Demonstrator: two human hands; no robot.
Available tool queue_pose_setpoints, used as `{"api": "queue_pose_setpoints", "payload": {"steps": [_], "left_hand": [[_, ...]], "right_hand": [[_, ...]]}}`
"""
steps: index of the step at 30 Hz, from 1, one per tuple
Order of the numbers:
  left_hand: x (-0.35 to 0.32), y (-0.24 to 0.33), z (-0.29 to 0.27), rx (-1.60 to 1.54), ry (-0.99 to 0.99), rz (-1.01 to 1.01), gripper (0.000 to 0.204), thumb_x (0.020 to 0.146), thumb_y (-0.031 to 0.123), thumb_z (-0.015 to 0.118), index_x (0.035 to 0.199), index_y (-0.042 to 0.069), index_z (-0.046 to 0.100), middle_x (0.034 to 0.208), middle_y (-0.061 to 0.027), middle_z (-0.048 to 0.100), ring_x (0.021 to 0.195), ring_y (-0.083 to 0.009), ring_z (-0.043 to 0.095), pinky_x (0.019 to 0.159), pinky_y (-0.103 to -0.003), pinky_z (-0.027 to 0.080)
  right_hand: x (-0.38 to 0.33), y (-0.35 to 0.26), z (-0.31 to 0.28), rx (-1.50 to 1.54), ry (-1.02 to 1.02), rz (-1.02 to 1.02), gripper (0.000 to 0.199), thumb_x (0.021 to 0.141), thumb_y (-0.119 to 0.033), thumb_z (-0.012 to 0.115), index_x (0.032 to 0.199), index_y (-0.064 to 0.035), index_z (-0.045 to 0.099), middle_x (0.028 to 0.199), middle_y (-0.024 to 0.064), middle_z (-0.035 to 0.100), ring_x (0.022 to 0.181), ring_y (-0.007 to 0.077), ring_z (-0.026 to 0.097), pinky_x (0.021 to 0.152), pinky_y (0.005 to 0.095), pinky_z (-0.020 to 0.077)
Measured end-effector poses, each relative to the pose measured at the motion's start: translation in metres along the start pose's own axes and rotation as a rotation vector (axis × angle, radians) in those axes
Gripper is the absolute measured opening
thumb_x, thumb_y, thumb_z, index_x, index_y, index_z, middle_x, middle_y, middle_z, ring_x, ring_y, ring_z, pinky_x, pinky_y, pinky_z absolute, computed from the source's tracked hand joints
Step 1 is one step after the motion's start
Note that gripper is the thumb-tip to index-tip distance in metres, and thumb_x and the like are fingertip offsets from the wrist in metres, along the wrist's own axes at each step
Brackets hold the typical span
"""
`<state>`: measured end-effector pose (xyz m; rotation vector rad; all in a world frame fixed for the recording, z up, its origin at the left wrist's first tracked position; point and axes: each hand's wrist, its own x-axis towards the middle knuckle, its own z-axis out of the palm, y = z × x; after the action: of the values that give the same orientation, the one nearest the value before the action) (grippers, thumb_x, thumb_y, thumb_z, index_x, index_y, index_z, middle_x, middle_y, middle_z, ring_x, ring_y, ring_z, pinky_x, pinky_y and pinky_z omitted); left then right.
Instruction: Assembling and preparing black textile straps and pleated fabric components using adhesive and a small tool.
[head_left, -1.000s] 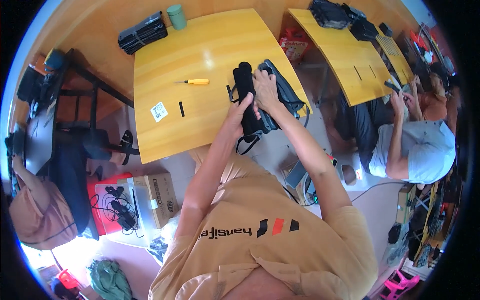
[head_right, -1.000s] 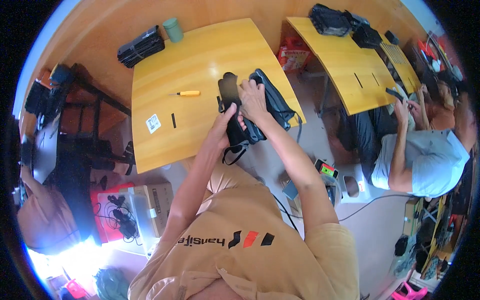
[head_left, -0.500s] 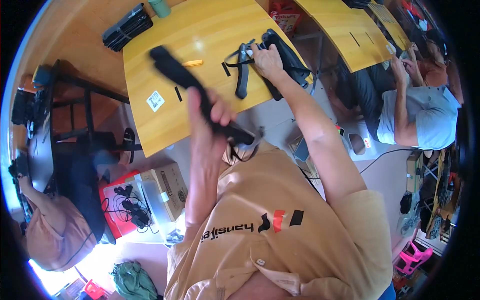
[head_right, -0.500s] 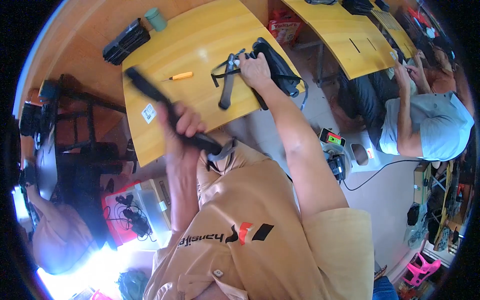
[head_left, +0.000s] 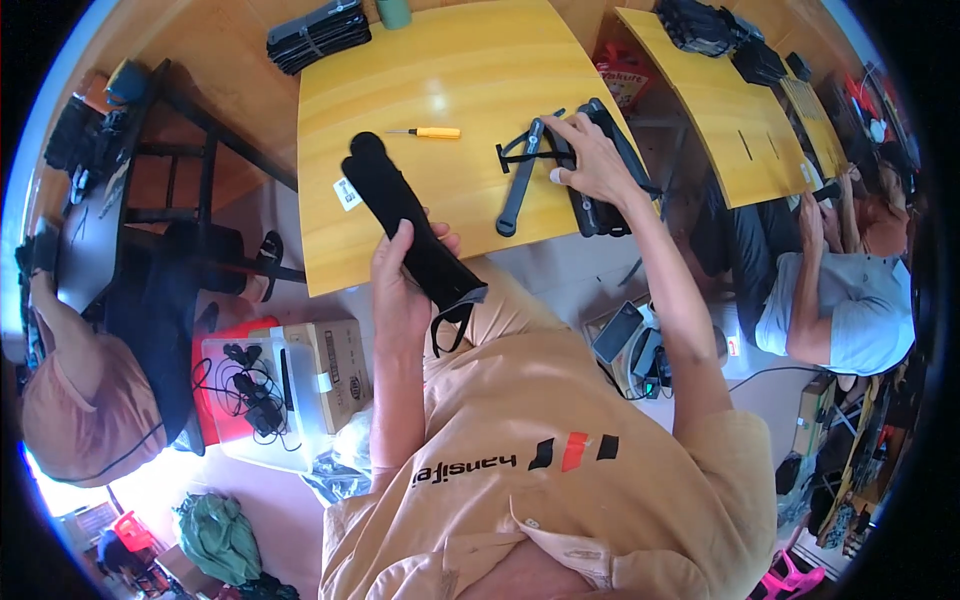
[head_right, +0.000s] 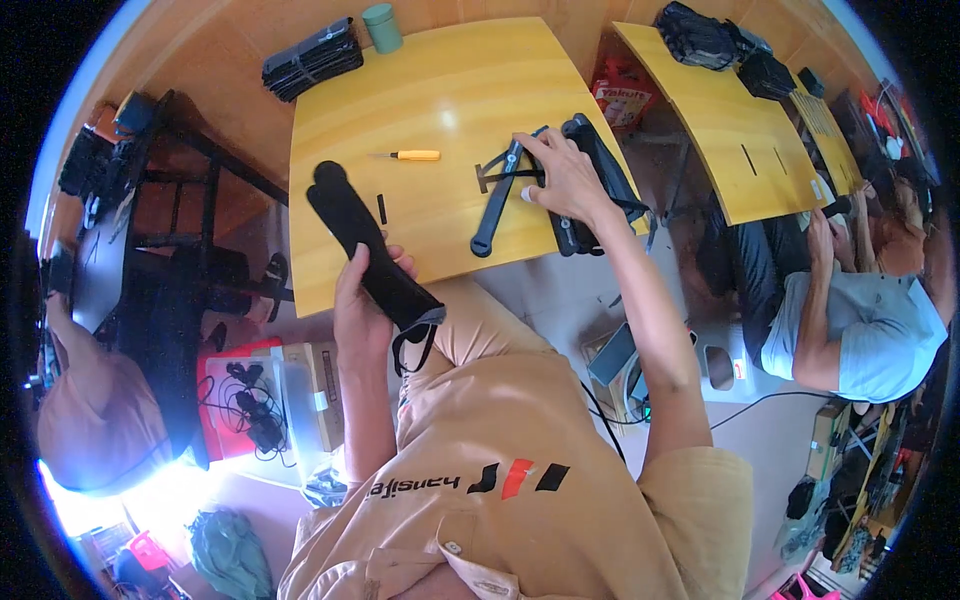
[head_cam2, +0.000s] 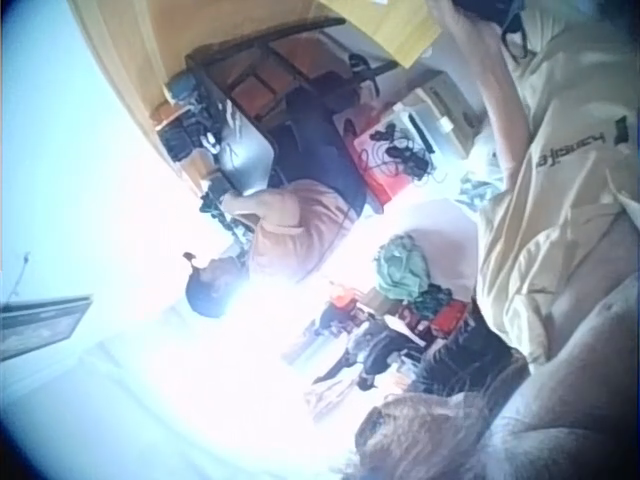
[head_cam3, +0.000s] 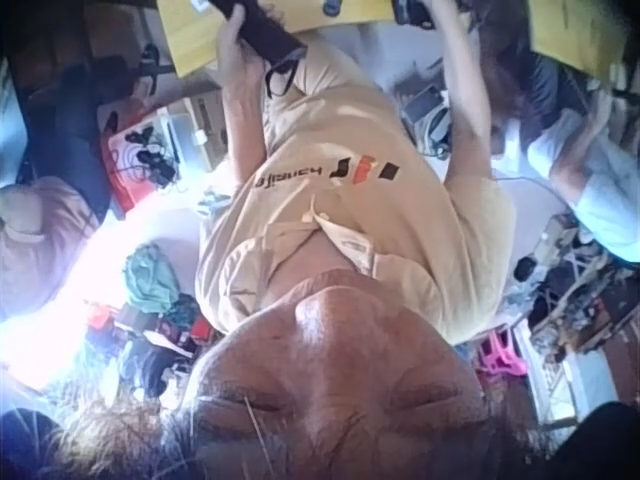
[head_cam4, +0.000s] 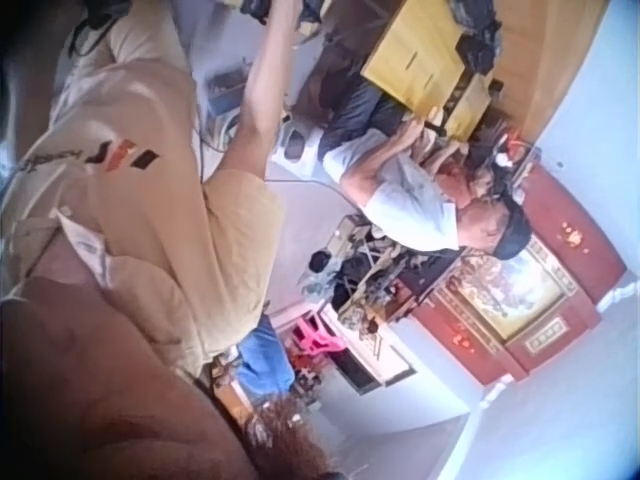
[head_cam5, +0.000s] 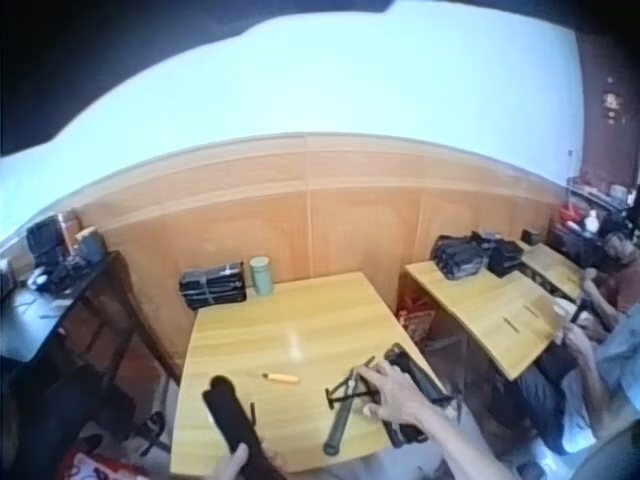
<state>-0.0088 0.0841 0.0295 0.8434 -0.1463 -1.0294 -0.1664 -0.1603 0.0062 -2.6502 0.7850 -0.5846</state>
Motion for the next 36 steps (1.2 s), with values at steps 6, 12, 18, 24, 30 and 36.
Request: {"api": "queue_pose_setpoints", "payload": {"steps": [6, 12, 18, 24, 30, 36], "left_hand": [[0.023, -0.023, 0.000, 0.120, 0.023, -0.052, 0.026, 0.089, 0.023, 0.054, 0.103, 0.001, 0.051, 0.090, -0.0152, 0.063, 0.072, -0.0220, 0.064, 0.064, -0.034, 0.054], [0.027, -0.038, 0.017, 0.053, 0.020, -0.019, 0.021, 0.090, 0.016, 0.054, 0.104, 0.000, 0.053, 0.091, -0.0115, 0.063, 0.080, -0.0158, 0.062, 0.072, -0.028, 0.051], [0.029, -0.041, 0.028, 0.685, 0.003, 0.209, 0.027, 0.091, 0.017, 0.050, 0.107, -0.003, 0.054, 0.100, -0.0066, 0.056, 0.086, -0.0129, 0.054, 0.071, -0.025, 0.045], [0.089, -0.072, 0.015, 1.329, -0.228, 0.263, 0.042, 0.091, 0.032, 0.046, 0.109, -0.004, 0.057, 0.108, -0.0172, 0.059, 0.095, -0.0214, 0.057, 0.084, -0.034, 0.044], [0.081, -0.060, 0.067, 0.370, -0.333, -0.168, 0.034, 0.086, 0.026, 0.058, 0.104, -0.002, 0.059, 0.099, -0.0114, 0.064, 0.090, -0.0192, 0.060, 0.081, -0.031, 0.046], [0.080, -0.052, 0.083, 0.147, -0.081, -0.007, 0.026, 0.086, 0.022, 0.059, 0.098, 0.000, 0.054, 0.087, -0.0133, 0.064, 0.075, -0.0179, 0.062, 0.068, -0.029, 0.051]], "right_hand": [[-0.037, -0.030, 0.002, 0.478, -0.056, 0.130, 0.036, 0.078, -0.014, 0.060, 0.112, -0.0022, 0.057, 0.086, 0.0074, 0.057, 0.082, 0.0143, 0.055, 0.075, 0.0267, 0.0448], [-0.056, -0.113, 0.037, 1.135, -0.349, 0.261, 0.070, 0.077, -0.022, 0.062, 0.134, 0.0010, 0.029, 0.111, 0.0142, 0.049, 0.088, 0.0164, 0.053, 0.079, 0.0278, 0.0435], [-0.057, -0.106, 0.008, 1.206, -0.269, 0.463, 0.060, 0.065, -0.009, 0.069, 0.120, -0.0004, 0.045, 0.081, 0.0047, 0.056, 0.070, 0.0109, 0.057, 0.063, 0.0235, 0.0462], [-0.063, -0.067, -0.019, 1.531, -0.161, 0.550, 0.038, 0.072, -0.012, 0.068, 0.104, -0.0023, 0.050, 0.080, 0.0089, 0.061, 0.064, 0.0156, 0.061, 0.060, 0.0256, 0.0491], [-0.065, -0.056, -0.021, 1.641, -0.212, 0.547, 0.027, 0.078, -0.018, 0.065, 0.097, -0.0021, 0.053, 0.080, 0.0078, 0.061, 0.066, 0.0155, 0.061, 0.064, 0.0271, 0.0512], [-0.062, -0.072, -0.007, 1.486, 0.019, 0.588, 0.035, 0.078, -0.012, 0.063, 0.108, 0.0011, 0.051, 0.097, 0.0045, 0.058, 0.093, 0.0111, 0.052, 0.081, 0.0237, 0.0399]]}}
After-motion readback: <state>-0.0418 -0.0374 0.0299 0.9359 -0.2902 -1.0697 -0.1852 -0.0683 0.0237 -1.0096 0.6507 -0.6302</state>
